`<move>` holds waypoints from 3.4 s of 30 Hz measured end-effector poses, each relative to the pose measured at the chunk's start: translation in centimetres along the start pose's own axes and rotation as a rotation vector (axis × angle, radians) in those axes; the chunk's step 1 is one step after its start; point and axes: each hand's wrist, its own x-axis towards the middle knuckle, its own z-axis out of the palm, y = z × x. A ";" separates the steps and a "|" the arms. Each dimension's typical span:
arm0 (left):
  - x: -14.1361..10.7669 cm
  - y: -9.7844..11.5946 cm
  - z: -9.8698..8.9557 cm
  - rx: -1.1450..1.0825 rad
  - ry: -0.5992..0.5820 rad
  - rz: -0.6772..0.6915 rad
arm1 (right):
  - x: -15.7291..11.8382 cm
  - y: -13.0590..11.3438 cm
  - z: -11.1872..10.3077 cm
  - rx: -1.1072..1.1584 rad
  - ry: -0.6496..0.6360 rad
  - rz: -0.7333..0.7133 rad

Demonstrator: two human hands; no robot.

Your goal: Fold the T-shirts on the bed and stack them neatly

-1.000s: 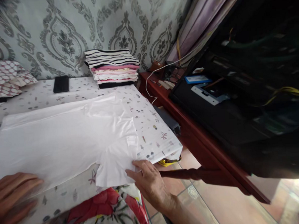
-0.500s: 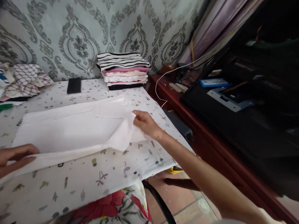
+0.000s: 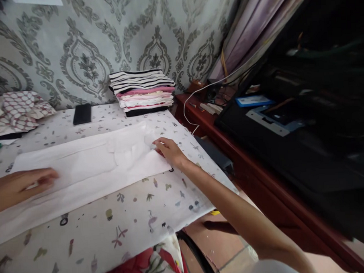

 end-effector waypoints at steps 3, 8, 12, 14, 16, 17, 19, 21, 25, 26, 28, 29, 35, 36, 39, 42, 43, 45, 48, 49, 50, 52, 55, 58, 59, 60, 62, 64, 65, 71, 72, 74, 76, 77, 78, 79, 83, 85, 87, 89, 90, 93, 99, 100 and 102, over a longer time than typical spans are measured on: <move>4.4 5.9 0.5 -0.015 -0.101 0.143 | -2.1 1.0 -1.1 -0.128 0.046 -0.071; 11.2 14.5 4.2 0.029 -0.001 0.296 | -5.8 2.0 -2.3 -0.245 0.040 -0.159; 14.3 17.4 6.0 0.193 0.024 0.233 | -7.3 3.0 -2.4 -0.143 0.022 -0.134; 15.0 17.8 6.4 0.202 0.010 0.208 | -7.6 3.6 -2.3 -0.104 0.023 -0.154; 15.3 17.8 6.7 0.171 -0.017 0.204 | -7.7 4.1 -2.3 -0.093 0.026 -0.183; 15.3 17.8 6.8 0.155 -0.023 0.226 | -7.7 4.4 -2.3 -0.093 0.031 -0.196; 15.1 17.6 7.0 0.111 0.005 0.319 | -7.8 4.8 -2.4 -0.096 0.049 -0.216; 14.8 17.4 7.1 0.024 0.071 0.411 | -7.9 5.0 -2.5 -0.102 0.059 -0.225; 14.4 16.9 7.2 -0.148 0.149 0.385 | -8.0 5.2 -2.6 -0.103 0.040 -0.234; 14.4 16.8 7.2 -0.158 0.154 0.366 | -7.9 5.2 -2.7 -0.101 0.038 -0.232; 14.5 16.7 7.4 -0.126 0.158 0.344 | -7.9 5.2 -2.7 -0.093 0.044 -0.226; 14.5 16.7 7.5 -0.089 0.161 0.336 | -7.8 5.1 -2.7 -0.090 0.046 -0.223; 14.0 17.3 8.0 0.151 0.187 0.256 | -7.6 4.8 -2.4 -0.136 0.090 -0.206; 13.9 17.3 8.0 0.167 0.185 0.245 | -7.6 4.8 -2.3 -0.163 0.107 -0.207; 13.9 17.5 7.9 0.184 0.167 0.220 | -7.8 4.9 -2.0 -0.290 0.154 -0.246; 14.5 17.4 7.2 0.143 0.105 0.225 | -8.1 4.8 -1.8 -0.458 0.195 -0.345; 14.8 17.3 6.8 0.102 0.075 0.230 | -8.1 4.6 -1.8 -0.507 0.210 -0.385; 15.4 16.7 6.1 -0.005 0.029 0.229 | -7.8 3.7 -1.5 -0.574 0.220 -0.471; 15.5 15.7 5.1 -0.123 -0.005 0.183 | -6.4 1.7 -0.3 -0.596 0.118 -0.597; 15.2 15.3 4.9 -0.137 -0.007 0.174 | -5.7 1.1 0.3 -0.593 0.058 -0.632; 14.8 15.1 4.8 -0.133 0.006 0.180 | -4.8 0.5 1.1 -0.591 0.000 -0.659; 13.5 14.8 4.8 -0.072 0.081 0.247 | -3.1 -0.1 2.7 -0.605 -0.084 -0.685; 11.2 14.7 5.5 0.095 0.173 0.351 | -0.9 0.6 4.8 -0.661 -0.127 -0.661; 9.6 14.5 6.3 0.241 0.126 0.377 | 0.1 2.2 5.9 -0.704 -0.129 -0.661; 9.3 14.4 6.5 0.272 0.115 0.373 | 0.1 2.6 6.1 -0.711 -0.124 -0.668; 9.1 14.2 6.6 0.289 0.108 0.366 | 0.1 2.8 6.1 -0.713 -0.118 -0.674; 9.0 14.2 6.5 0.298 0.102 0.343 | -0.1 2.8 6.0 -0.686 -0.112 -0.675; 8.9 14.5 6.2 0.304 0.106 0.343 | -0.4 2.1 5.2 -0.590 -0.095 -0.670; 8.8 14.8 6.1 0.305 0.116 0.355 | -0.5 1.6 4.5 -0.510 -0.074 -0.662; 8.0 17.4 6.4 0.135 0.123 0.465 | -0.9 0.7 -2.3 0.148 0.087 -0.350; 8.0 17.8 6.7 0.098 0.109 0.485 | -1.1 1.1 -3.2 0.207 0.098 -0.275; 8.1 18.5 7.3 0.049 0.068 0.530 | -1.7 2.3 -4.3 0.258 0.130 -0.169; 8.4 19.2 7.8 0.025 0.027 0.583 | -2.3 3.6 -4.4 0.259 0.171 -0.126; 8.6 19.6 8.1 0.022 0.012 0.615 | -2.6 4.1 -4.3 0.248 0.183 -0.123; 8.9 20.1 8.4 0.026 0.000 0.649 | -2.9 4.5 -4.2 0.232 0.191 -0.131; 9.2 20.6 8.6 0.039 -0.011 0.682 | -3.1 4.7 -4.1 0.211 0.193 -0.148; 10.9 22.3 9.7 0.193 -0.020 0.695 | -4.1 4.3 -4.1 0.127 0.118 -0.189; 12.1 22.6 10.1 0.299 0.056 0.605 | -4.6 3.8 -4.2 0.083 0.054 -0.168; 13.2 22.3 10.1 0.363 0.152 0.475 | -4.9 3.5 -4.2 0.029 0.016 -0.164; 14.1 21.7 9.9 0.365 0.200 0.351 | -5.0 3.5 -4.2 -0.024 0.000 -0.179; 14.4 21.3 9.8 0.356 0.206 0.307 | -5.0 3.5 -4.2 -0.045 -0.003 -0.185; 14.9 20.3 9.4 0.309 0.184 0.254 | -4.7 3.5 -4.3 -0.077 -0.014 -0.186; 15.6 19.2 9.4 0.190 0.219 0.238 | -4.8 3.6 -4.4 -0.057 -0.049 -0.176; 15.7 19.1 9.4 0.157 0.236 0.247 | -4.8 3.5 -4.4 -0.056 -0.054 -0.172; 15.7 19.1 9.3 0.093 0.247 0.248 | -4.9 3.4 -4.4 -0.064 -0.064 -0.172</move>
